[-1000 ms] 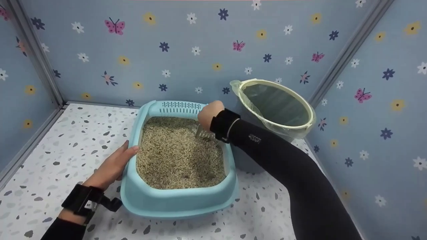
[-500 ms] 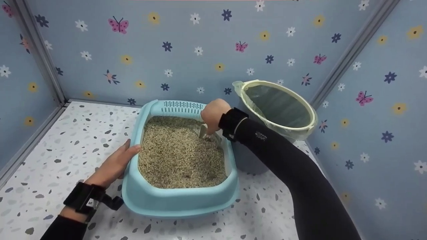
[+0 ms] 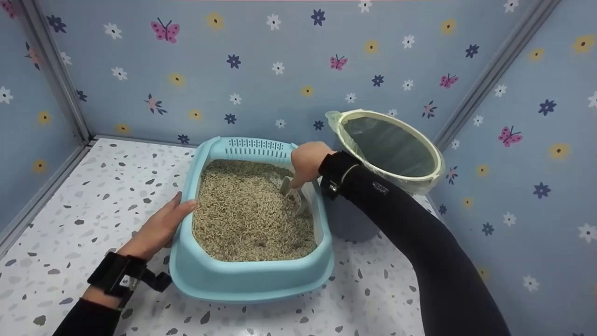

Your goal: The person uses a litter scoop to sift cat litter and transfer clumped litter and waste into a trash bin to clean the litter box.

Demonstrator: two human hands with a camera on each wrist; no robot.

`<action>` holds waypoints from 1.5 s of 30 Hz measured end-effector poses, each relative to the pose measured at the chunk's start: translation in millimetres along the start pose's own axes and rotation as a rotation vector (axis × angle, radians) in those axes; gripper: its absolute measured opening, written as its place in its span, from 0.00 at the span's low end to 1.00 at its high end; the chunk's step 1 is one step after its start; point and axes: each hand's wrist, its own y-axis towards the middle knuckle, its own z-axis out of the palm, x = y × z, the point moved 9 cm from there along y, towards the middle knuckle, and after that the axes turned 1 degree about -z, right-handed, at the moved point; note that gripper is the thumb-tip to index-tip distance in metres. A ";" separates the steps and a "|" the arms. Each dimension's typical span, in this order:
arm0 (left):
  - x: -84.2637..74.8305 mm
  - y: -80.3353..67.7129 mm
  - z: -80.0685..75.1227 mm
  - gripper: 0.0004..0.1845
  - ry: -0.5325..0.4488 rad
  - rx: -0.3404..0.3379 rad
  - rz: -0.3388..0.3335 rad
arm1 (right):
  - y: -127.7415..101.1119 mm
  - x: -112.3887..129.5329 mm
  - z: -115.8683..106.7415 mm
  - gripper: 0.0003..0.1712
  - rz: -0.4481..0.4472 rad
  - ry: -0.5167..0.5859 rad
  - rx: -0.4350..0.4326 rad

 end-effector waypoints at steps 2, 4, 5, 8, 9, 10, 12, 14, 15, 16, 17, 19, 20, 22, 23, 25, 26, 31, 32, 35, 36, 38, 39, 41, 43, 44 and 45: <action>-0.1 0.4 -0.1 0.47 -0.001 0.000 0.003 | -0.3 -1.3 2.7 0.27 0.005 0.038 0.004; -0.3 0.3 -0.3 0.47 0.003 -0.004 0.003 | 0.0 -1.1 5.9 0.28 0.005 0.071 0.013; -0.6 0.1 -0.5 0.47 0.007 -0.007 0.003 | 0.4 -0.5 7.6 0.29 0.002 0.088 0.017; -1.2 -0.6 -0.5 0.47 0.011 -0.014 0.000 | 2.5 0.6 12.3 0.30 -0.010 0.133 0.021; -1.4 -0.8 -0.4 0.47 0.012 -0.015 -0.001 | 2.7 0.4 13.5 0.31 -0.014 0.154 0.021; -1.3 -1.0 -0.4 0.47 0.012 -0.016 -0.004 | 2.8 0.1 14.8 0.31 -0.019 0.175 0.019; -0.8 -1.1 -0.9 0.47 0.019 -0.019 -0.012 | 3.1 -0.1 17.6 0.32 -0.034 0.219 0.016; 0.0 -0.7 -1.1 0.47 0.019 -0.019 -0.020 | 1.8 0.7 20.4 0.34 -0.049 0.277 0.023; -0.3 -0.2 -1.2 0.47 0.022 -0.019 -0.019 | 0.8 2.1 21.4 0.34 -0.059 0.303 0.029; -0.3 -0.1 -1.4 0.47 0.024 -0.019 -0.017 | 0.5 4.6 22.2 0.35 -0.073 0.322 0.039; -0.2 0.1 -1.5 0.47 0.027 -0.017 -0.016 | -0.3 8.5 22.5 0.36 -0.093 0.335 0.054; -0.5 0.3 -1.5 0.48 0.031 -0.016 -0.014 | -1.6 17.3 22.3 0.37 -0.131 0.347 0.093; -0.8 0.4 -1.7 0.48 0.032 -0.017 -0.012 | -2.0 22.3 21.5 0.38 -0.155 0.340 0.111; -0.7 0.1 -2.1 0.48 0.035 -0.020 -0.013 | -3.0 32.0 18.6 0.39 -0.193 0.331 0.152; -0.8 -0.2 -2.1 0.48 0.035 -0.021 -0.014 | -3.5 36.3 17.1 0.39 -0.210 0.325 0.170; -1.3 -0.9 -1.8 0.48 0.032 -0.019 -0.010 | -3.7 41.3 14.8 0.39 -0.226 0.327 0.196; -1.7 -1.3 -1.4 0.48 0.027 -0.016 -0.007 | -4.0 43.0 13.9 0.40 -0.231 0.333 0.205; -3.5 -1.2 0.3 0.47 0.019 0.000 0.014 | -3.9 47.4 16.1 0.40 -0.258 0.364 0.210; -3.3 -0.6 0.0 0.46 0.020 -0.003 0.015 | -3.7 48.7 17.1 0.39 -0.270 0.363 0.205; -3.1 1.0 -0.5 0.46 0.023 -0.007 0.021 | -2.8 52.7 21.5 0.29 -0.298 0.371 0.212; -2.5 1.3 -0.8 0.46 0.023 -0.010 0.019 | -2.4 54.1 23.3 0.25 -0.303 0.369 0.220; -1.5 2.1 -1.0 0.46 0.025 -0.013 0.018 | -1.5 56.6 27.4 0.23 -0.306 0.361 0.249; -1.1 2.4 -0.9 0.45 0.024 -0.013 0.019 | -1.0 58.0 29.6 0.23 -0.306 0.348 0.267; -0.6 2.6 -0.9 0.45 0.025 -0.013 0.022 | 0.1 60.4 33.9 0.26 -0.303 0.310 0.304; 0.2 2.3 -1.3 0.45 0.023 -0.015 0.016 | 0.9 63.4 36.8 0.29 -0.301 0.278 0.339; 0.3 1.8 -2.0 0.45 0.027 -0.019 0.012 | 1.1 65.0 38.1 0.30 -0.298 0.270 0.355; 0.5 1.1 -2.6 0.46 0.032 -0.022 0.005 | 1.4 67.0 38.6 0.31 -0.298 0.263 0.361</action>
